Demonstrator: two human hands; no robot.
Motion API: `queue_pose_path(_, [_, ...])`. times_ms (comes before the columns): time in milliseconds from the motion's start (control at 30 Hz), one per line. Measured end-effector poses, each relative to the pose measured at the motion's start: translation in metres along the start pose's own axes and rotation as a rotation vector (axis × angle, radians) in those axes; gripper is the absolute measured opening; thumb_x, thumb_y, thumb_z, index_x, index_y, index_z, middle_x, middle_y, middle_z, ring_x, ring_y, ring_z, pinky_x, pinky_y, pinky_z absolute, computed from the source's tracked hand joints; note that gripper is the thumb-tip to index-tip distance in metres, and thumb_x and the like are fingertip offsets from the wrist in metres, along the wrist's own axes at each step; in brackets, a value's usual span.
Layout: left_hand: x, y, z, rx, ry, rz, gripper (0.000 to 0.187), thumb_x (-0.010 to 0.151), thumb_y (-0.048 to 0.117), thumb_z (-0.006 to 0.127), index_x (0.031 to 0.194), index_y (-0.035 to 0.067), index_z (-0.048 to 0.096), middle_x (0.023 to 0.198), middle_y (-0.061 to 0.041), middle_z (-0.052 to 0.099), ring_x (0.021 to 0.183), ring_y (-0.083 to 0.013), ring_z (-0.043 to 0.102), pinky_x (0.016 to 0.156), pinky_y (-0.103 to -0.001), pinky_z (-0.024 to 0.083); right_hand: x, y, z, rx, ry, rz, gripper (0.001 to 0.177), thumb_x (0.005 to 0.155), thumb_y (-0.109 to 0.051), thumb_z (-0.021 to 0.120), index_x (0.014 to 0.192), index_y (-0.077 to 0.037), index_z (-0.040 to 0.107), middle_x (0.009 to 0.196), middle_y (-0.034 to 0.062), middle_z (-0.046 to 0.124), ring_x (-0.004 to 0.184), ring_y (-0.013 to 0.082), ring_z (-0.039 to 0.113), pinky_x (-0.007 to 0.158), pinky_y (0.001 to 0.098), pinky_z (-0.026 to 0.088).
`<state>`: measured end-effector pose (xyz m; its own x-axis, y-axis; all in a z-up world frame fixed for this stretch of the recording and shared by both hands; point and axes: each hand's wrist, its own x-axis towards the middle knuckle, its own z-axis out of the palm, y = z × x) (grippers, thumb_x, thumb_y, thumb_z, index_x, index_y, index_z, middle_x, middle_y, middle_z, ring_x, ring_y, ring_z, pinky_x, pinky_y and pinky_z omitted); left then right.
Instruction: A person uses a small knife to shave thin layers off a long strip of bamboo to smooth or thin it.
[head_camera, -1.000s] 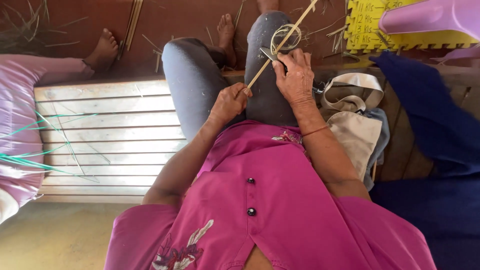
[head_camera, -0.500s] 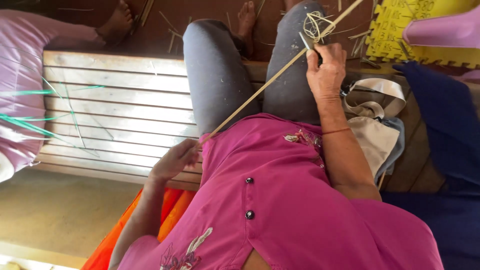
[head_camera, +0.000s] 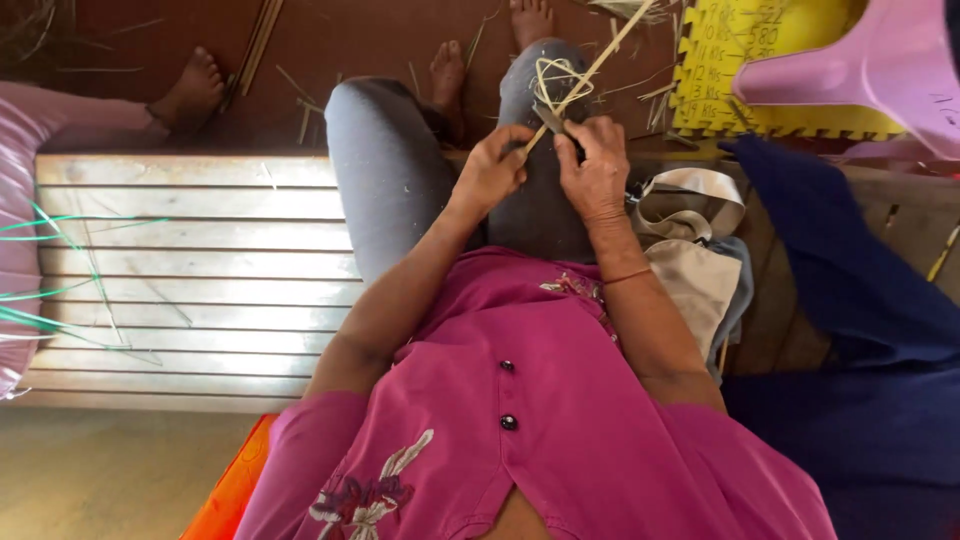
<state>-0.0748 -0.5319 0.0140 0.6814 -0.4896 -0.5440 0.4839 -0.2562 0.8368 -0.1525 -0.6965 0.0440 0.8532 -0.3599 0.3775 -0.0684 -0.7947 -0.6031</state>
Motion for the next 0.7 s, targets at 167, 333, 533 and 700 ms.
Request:
queue_pose_path(167, [0.035, -0.008, 0.012, -0.091, 0.072, -0.089, 0.023, 0.094, 0.009, 0.064, 0.117, 0.006, 0.069, 0.054, -0.011, 0.064, 0.037, -0.0154, 0.058, 0.031, -0.025, 0.044, 0.003, -0.005, -0.004, 0.017, -0.043, 0.017, 0.017, 0.101, -0.024, 0.076, 0.107, -0.008, 0.075, 0.092, 0.0095, 0.060, 0.088, 0.0318, 0.062, 0.077, 0.0442, 0.056])
queue_pose_path(333, [0.014, 0.004, 0.002, -0.151, 0.055, -0.169, 0.027, 0.096, 0.007, 0.061, 0.122, 0.002, 0.067, 0.057, -0.013, 0.063, 0.039, -0.0130, 0.055, 0.031, -0.022, 0.040, 0.001, -0.010, -0.001, 0.011, -0.076, 0.043, 0.018, 0.100, -0.025, 0.076, 0.108, -0.009, 0.075, 0.094, 0.0094, 0.060, 0.092, 0.0319, 0.063, 0.079, 0.0457, 0.057])
queue_pose_path(533, [-0.027, 0.017, -0.022, -0.146, -0.001, -0.224, 0.024, 0.098, 0.007, 0.059, 0.121, 0.004, 0.066, 0.060, -0.009, 0.061, 0.040, -0.0079, 0.050, 0.031, -0.018, 0.037, 0.001, -0.004, 0.002, -0.017, -0.077, 0.044, 0.017, 0.100, -0.024, 0.077, 0.110, -0.010, 0.075, 0.093, 0.0062, 0.057, 0.092, 0.0294, 0.062, 0.074, 0.0427, 0.058])
queue_pose_path(700, [-0.056, 0.008, -0.037, -0.232, -0.001, -0.136, 0.028, 0.097, 0.005, 0.059, 0.123, 0.001, 0.065, 0.058, -0.012, 0.058, 0.038, -0.0085, 0.046, 0.029, -0.018, 0.034, 0.001, -0.006, 0.001, -0.019, -0.089, 0.037, 0.017, 0.101, -0.025, 0.076, 0.110, -0.012, 0.074, 0.094, 0.0052, 0.056, 0.093, 0.0285, 0.061, 0.076, 0.0416, 0.059])
